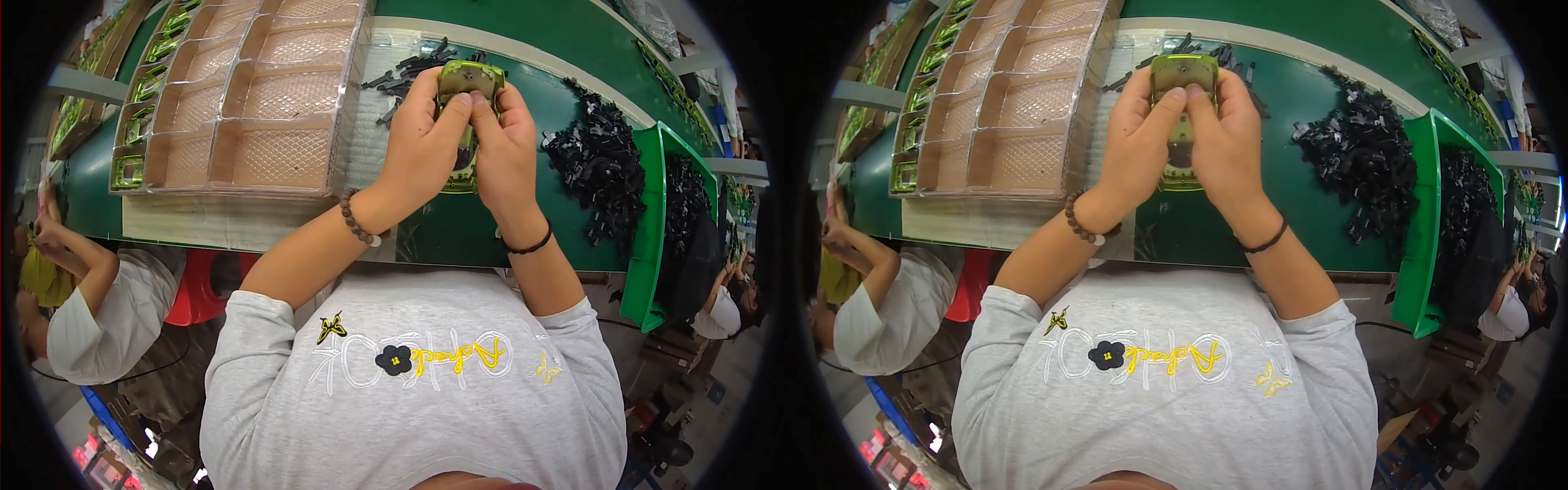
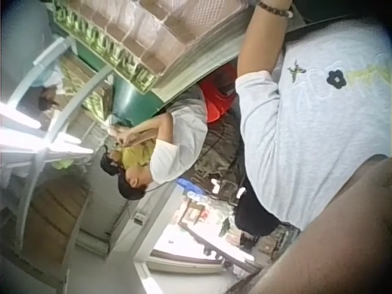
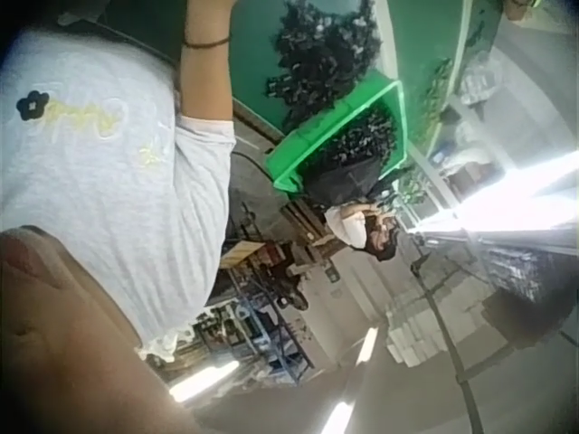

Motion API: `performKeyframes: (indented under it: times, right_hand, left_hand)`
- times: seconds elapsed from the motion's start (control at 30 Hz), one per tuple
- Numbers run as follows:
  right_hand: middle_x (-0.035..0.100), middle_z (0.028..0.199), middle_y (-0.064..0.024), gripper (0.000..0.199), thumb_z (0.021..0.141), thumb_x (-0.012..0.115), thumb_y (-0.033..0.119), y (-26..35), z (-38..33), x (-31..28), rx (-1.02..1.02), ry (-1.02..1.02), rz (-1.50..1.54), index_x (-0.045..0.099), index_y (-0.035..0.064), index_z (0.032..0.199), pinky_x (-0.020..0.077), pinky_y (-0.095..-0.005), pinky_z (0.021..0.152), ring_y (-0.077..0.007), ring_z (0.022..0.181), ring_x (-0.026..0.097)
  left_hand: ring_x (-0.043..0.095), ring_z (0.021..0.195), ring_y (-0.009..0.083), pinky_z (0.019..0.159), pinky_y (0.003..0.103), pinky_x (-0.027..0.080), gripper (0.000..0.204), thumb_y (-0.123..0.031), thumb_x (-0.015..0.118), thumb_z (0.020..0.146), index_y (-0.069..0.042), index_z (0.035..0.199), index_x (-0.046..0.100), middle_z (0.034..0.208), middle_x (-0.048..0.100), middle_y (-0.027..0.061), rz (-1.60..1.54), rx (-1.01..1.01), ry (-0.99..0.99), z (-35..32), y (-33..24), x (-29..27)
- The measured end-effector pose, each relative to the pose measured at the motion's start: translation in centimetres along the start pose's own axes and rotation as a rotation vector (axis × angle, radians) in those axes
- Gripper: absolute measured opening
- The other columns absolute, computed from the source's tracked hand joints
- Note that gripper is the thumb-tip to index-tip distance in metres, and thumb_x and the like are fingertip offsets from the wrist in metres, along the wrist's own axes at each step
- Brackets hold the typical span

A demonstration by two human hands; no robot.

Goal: The person assembles toy cars by taking car shells from a tray, attaching small plastic components into each shell by hand, and placing the assembled cars onto the table.

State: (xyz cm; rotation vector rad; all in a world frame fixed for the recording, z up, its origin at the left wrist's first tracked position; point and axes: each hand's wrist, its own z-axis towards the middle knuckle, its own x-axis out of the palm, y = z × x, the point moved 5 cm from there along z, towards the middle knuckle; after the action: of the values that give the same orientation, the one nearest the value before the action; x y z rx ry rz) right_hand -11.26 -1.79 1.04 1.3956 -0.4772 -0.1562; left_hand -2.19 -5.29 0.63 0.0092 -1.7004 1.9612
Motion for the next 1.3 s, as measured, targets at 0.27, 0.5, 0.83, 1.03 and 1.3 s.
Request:
performKeyframes:
  times: [0.27, 0.5, 0.83, 1.03, 1.3]
  right_hand:
    - [0.063, 0.113, -0.0106, 0.029, 0.09, 0.053, 0.008, 2.5, 7.6, -8.0, -0.291, 0.424, -0.956, 0.058, 0.0032, 0.118, 0.0463, -0.03, 0.087, -0.0186, 0.101, 0.061]
    - [0.064, 0.091, -0.013, 0.02, 0.079, 0.059, 0.001, 1.2, 8.6, -8.6, -0.637, 0.702, -1.361, 0.064, 0.0034, 0.099, 0.0481, -0.0376, 0.078, -0.032, 0.086, 0.06]
    - [0.062, 0.089, -0.0079, 0.016, 0.082, 0.061, 0.001, 2.9, 7.7, -7.7, -0.376, 0.586, -1.012, 0.06, 0.0, 0.098, 0.0498, -0.0285, 0.07, -0.0178, 0.079, 0.061]
    - [0.062, 0.081, -0.0093, 0.01, 0.077, 0.065, 0.003, 7.3, 3.4, 0.6, -0.905, 0.467, -1.097, 0.064, 0.0012, 0.087, 0.0491, -0.0313, 0.067, -0.0252, 0.076, 0.06]
    - [0.06, 0.079, -0.0081, 0.012, 0.071, 0.066, 0.001, 6.3, 3.5, 0.9, -0.94, 0.34, -1.211, 0.064, 0.002, 0.083, 0.048, -0.0319, 0.065, -0.0256, 0.073, 0.057]
  left_hand:
    - [0.063, 0.085, 0.0208, 0.072, 0.037, 0.053, 0.022, -0.013, 0.047, 0.091, -0.002, 0.11, 0.047, 0.098, 0.061, 0.0112, -0.271, -0.348, -0.072, 1.0, 0.8, -0.9]
    - [0.06, 0.076, 0.0166, 0.064, 0.032, 0.052, 0.026, -0.03, 0.044, 0.093, -0.005, 0.103, 0.046, 0.09, 0.058, 0.0077, -0.489, -0.484, -0.084, 0.9, 1.7, -0.7]
    - [0.061, 0.078, 0.0146, 0.067, 0.03, 0.052, 0.051, -0.05, 0.027, 0.095, -0.007, 0.106, 0.053, 0.091, 0.061, 0.0065, -0.356, -0.446, 0.011, 0.6, 1.9, -0.4]
    - [0.059, 0.078, 0.0117, 0.068, 0.026, 0.051, 0.052, -0.049, 0.023, 0.097, -0.007, 0.108, 0.052, 0.091, 0.06, 0.0051, -0.166, -0.331, 0.019, 0.2, 2.1, -0.4]
    - [0.049, 0.081, 0.0111, 0.068, 0.028, 0.048, 0.049, -0.05, 0.03, 0.096, -0.003, 0.101, 0.045, 0.09, 0.049, 0.0061, -0.157, -0.273, 0.073, -0.1, 1.2, 0.3]
